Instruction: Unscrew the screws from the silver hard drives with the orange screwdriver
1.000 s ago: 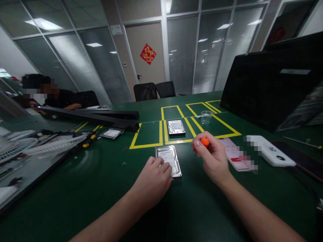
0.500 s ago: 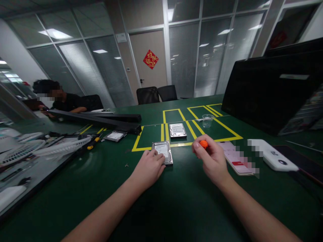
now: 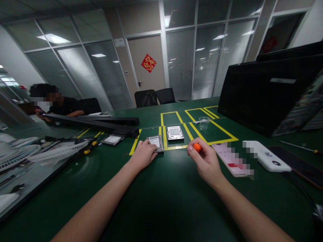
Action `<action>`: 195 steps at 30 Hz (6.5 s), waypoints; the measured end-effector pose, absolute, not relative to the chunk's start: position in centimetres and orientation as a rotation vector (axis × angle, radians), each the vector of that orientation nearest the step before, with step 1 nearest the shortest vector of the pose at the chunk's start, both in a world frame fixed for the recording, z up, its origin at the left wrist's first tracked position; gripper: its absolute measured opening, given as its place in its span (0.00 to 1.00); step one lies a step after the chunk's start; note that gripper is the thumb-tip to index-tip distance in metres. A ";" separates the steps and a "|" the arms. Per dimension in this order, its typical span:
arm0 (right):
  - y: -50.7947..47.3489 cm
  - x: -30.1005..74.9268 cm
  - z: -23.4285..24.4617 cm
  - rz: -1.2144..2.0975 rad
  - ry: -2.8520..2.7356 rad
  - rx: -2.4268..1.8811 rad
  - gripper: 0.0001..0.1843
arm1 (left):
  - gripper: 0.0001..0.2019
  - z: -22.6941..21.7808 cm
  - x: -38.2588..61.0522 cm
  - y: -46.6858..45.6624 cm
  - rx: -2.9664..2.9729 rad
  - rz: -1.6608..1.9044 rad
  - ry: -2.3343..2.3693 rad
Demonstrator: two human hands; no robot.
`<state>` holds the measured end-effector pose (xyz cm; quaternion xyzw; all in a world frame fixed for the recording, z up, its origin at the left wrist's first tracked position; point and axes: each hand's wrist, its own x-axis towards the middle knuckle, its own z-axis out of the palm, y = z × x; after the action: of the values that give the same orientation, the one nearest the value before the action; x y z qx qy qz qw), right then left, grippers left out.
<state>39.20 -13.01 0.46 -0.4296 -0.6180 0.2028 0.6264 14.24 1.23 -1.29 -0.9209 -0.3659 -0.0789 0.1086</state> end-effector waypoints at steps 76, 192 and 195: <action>-11.6 37.8 -1.7 0.598 -2.233 -1.738 0.43 | 0.14 -0.6 0.7 0.3 -2.685 -0.003 -2.089; -6.6 28.1 6.7 1.164 -1.115 -0.575 0.26 | 0.18 -4.6 9.2 -2.7 -3.413 -0.753 -1.330; -5.4 27.4 4.5 1.243 -1.069 -0.540 0.23 | 0.16 -4.8 9.3 -2.7 -3.403 -0.771 -1.294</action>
<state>27.42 -5.40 4.50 -0.2378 -0.4705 0.5473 0.6501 9.25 -2.68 -4.75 -0.8763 -0.3333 -0.1986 -0.2857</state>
